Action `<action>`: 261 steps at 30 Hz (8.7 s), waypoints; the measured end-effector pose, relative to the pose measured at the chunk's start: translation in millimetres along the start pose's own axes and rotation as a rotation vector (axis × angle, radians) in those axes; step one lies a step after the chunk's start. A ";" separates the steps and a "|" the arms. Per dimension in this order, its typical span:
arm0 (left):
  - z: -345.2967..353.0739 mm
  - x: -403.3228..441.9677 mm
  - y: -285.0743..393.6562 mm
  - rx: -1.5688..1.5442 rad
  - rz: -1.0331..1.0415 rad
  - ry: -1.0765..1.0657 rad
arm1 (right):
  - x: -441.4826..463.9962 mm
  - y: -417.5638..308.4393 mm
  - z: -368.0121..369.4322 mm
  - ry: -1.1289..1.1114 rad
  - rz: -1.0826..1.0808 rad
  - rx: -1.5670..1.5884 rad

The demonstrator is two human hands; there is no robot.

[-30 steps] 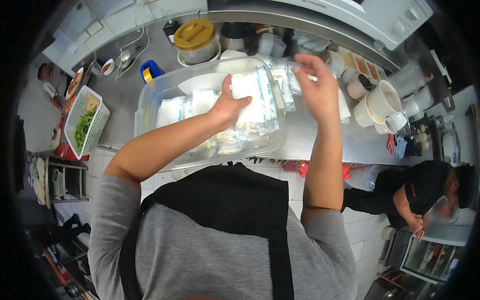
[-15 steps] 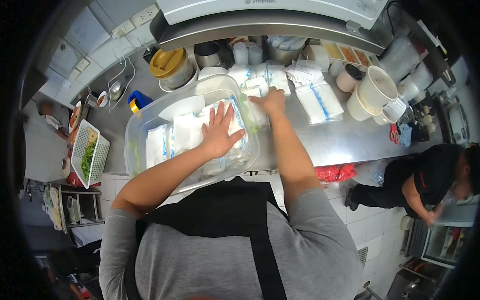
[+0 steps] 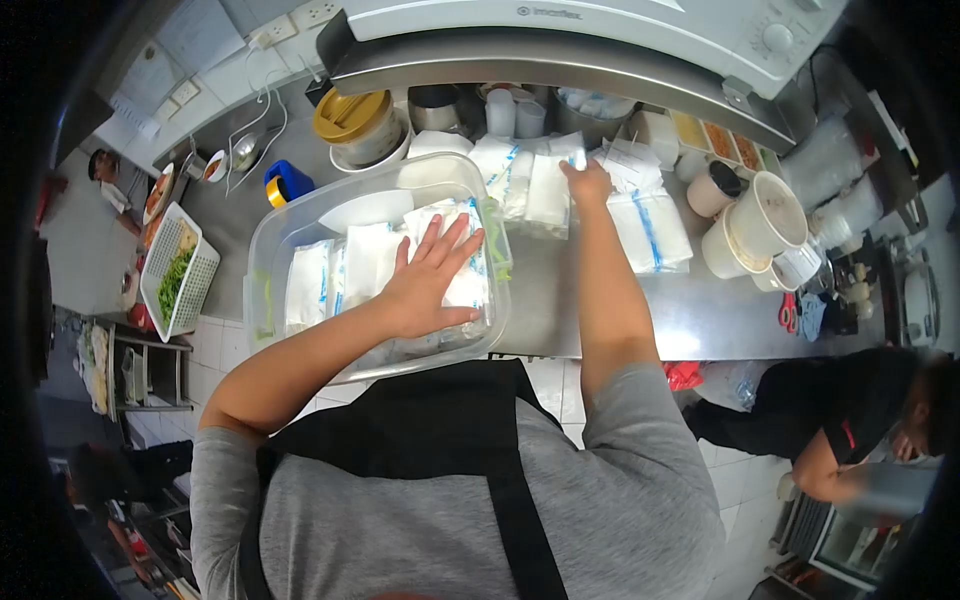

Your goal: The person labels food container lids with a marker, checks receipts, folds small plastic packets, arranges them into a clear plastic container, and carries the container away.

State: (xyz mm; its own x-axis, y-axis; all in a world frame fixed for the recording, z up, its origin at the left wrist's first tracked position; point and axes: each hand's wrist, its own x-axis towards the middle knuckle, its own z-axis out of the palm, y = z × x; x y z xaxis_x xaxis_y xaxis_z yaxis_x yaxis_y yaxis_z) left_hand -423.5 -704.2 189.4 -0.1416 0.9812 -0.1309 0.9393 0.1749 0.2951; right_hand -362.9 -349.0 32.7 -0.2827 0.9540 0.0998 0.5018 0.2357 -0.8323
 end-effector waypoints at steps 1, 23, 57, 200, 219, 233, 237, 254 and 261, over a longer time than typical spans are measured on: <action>-2.2 -0.1 -1.5 0.010 0.003 0.007 | -2.0 -5.5 0.8 -0.013 -0.031 -0.103; -78.0 -39.1 -31.1 -1.131 0.152 0.333 | -200.6 -211.4 -108.2 -0.393 -0.154 0.880; -28.1 -34.9 -113.4 -0.864 -0.436 0.333 | -11.2 -32.5 38.4 -0.243 -0.080 -0.425; -75.8 -158.5 -157.4 0.323 -0.079 0.276 | -264.2 -250.2 41.4 -0.979 0.313 0.457; -51.2 -115.6 -131.0 0.303 0.079 -0.225 | -289.1 -251.1 -45.6 -0.555 -0.629 -0.511; -72.6 -125.9 -117.7 0.225 -0.035 0.013 | -287.5 -231.6 -98.2 -0.521 -0.816 -0.138; -78.1 -177.8 -100.0 0.098 -0.275 0.354 | -224.3 -185.5 -148.7 -0.192 -0.547 0.119; -7.4 -224.0 -36.3 0.260 -0.433 0.474 | -35.8 -59.3 101.2 -0.054 -0.275 -0.305; 16.8 -223.8 -22.9 0.075 -0.577 0.920 | -22.2 -24.9 21.0 0.159 -0.398 0.193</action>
State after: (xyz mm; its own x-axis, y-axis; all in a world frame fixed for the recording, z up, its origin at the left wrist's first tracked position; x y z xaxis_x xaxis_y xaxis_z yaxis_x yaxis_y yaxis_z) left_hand -408.1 -929.1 196.0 -0.7181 0.4432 0.5366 0.6684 0.6541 0.3542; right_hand -386.3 -380.0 39.8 -0.2865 0.8163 0.5016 0.2142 0.5648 -0.7969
